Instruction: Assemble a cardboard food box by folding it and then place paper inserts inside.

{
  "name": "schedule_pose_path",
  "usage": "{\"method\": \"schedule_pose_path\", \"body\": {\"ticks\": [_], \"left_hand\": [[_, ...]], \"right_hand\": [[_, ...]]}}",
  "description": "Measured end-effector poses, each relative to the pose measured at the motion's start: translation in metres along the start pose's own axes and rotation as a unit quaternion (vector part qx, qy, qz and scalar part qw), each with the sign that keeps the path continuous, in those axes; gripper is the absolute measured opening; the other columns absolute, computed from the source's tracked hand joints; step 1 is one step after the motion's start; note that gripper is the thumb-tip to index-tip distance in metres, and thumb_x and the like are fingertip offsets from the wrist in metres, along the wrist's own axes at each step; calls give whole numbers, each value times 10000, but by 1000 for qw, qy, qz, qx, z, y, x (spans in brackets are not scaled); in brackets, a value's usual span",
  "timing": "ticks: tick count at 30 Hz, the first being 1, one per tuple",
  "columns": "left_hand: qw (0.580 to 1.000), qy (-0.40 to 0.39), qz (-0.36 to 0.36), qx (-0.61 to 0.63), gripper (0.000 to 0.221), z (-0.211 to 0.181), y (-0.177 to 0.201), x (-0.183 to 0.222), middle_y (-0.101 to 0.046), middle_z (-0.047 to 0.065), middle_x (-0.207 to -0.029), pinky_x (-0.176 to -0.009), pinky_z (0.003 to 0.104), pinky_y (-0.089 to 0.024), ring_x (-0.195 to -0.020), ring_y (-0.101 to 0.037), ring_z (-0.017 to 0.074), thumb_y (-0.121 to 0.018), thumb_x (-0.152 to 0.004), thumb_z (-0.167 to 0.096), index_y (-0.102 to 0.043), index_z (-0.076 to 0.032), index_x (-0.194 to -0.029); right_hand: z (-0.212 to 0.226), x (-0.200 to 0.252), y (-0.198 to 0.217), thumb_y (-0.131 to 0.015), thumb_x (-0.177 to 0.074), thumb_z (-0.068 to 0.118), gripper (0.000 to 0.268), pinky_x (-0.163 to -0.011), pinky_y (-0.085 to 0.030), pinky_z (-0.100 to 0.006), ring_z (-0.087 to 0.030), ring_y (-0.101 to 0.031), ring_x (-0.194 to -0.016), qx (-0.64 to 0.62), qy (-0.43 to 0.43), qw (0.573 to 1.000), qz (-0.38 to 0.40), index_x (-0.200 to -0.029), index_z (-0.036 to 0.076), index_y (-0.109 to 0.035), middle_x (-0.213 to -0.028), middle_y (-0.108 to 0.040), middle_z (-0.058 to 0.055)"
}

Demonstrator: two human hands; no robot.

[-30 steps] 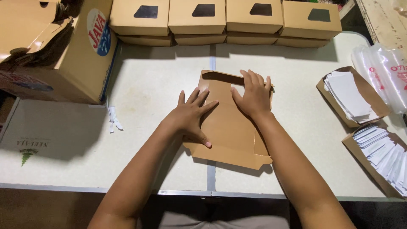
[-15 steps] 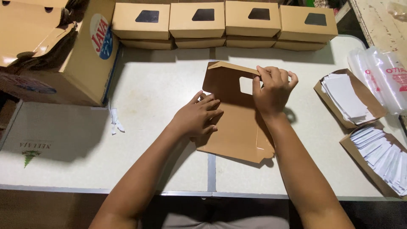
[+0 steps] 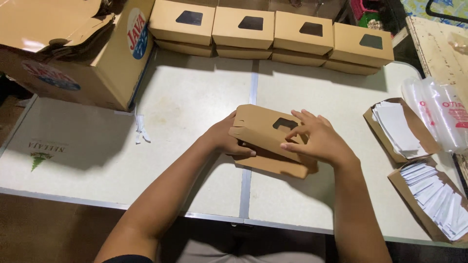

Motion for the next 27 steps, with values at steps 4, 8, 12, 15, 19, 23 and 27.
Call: {"method": "schedule_pose_path", "body": {"ticks": [4, 8, 12, 15, 19, 23, 27], "left_hand": [[999, -27, -7, -24, 923, -10, -5, -3, -644, 61, -1421, -1310, 347, -19, -1469, -431, 211, -656, -698, -794, -653, -144, -1352], [998, -33, -6, -50, 961, 6, -10, -11, -626, 57, -1444, -1309, 341, -13, -1475, -419, 203, -666, -671, -808, -628, -152, -1372], [997, -53, -8, -61, 975, 5, -14, -11, -624, 75, -1443, -1306, 376, -44, -1463, -430, 232, -617, -702, -828, -610, -142, -1394], [996, -62, -20, -64, 973, 4, -16, -10, -631, 82, -1433, -1301, 381, -59, -1454, -443, 237, -622, -701, -833, -620, -138, -1383], [995, -79, -19, -65, 980, -2, -20, -10, -651, 63, -1413, -1299, 394, -65, -1449, -451, 229, -607, -672, -836, -629, -154, -1375], [994, -81, -1, -78, 916, -17, -24, -10, -672, 50, -1382, -1297, 391, -46, -1430, -480, 217, -605, -675, -785, -649, -164, -1346], [992, -106, 12, -70, 896, -44, -17, -6, -667, 67, -1387, -1293, 419, -41, -1431, -479, 232, -566, -711, -760, -632, -144, -1358]], "right_hand": [[-46, -16, -29, -613, -860, 655, 605, -1270, 12, -611, -368, -297, -1554, -26, -44, 998, 45, -1039, 89, -729, -1648, -393, -170], [-66, -29, -43, -429, -831, 858, 823, -1266, 2, -583, -329, -364, -1524, -35, -54, 997, 41, -1128, 114, -617, -1624, -421, -183], [-58, -31, -46, -342, -790, 927, 963, -1252, -77, -546, -286, -398, -1498, -1, -53, 998, 30, -1441, 230, -477, -1542, -518, -130], [-60, -35, -52, -274, -795, 945, 1051, -1222, -106, -550, -306, -383, -1484, 46, -27, 998, 16, -1585, 258, -362, -1553, -488, -123], [-60, -48, -74, -343, -842, 906, 1000, -1204, -67, -617, -348, -363, -1467, 102, 51, 993, -16, -1622, 281, -300, -1573, -463, -105], [-28, -40, -66, -426, -812, 872, 975, -1211, -31, -624, -340, -343, -1483, 104, 84, 991, -16, -1594, 294, -351, -1536, -521, -78], [-17, -41, -71, -458, -803, 870, 981, -1208, -55, -640, -359, -365, -1465, 73, 105, 992, 11, -1593, 301, -338, -1557, -492, -91]]}}
Point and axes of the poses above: each hand's wrist, its own x-axis away from the middle knuckle, its own y-axis out of the back of the hand, z = x × y, the point moved 7 cm from there along -x, towards the middle knuckle
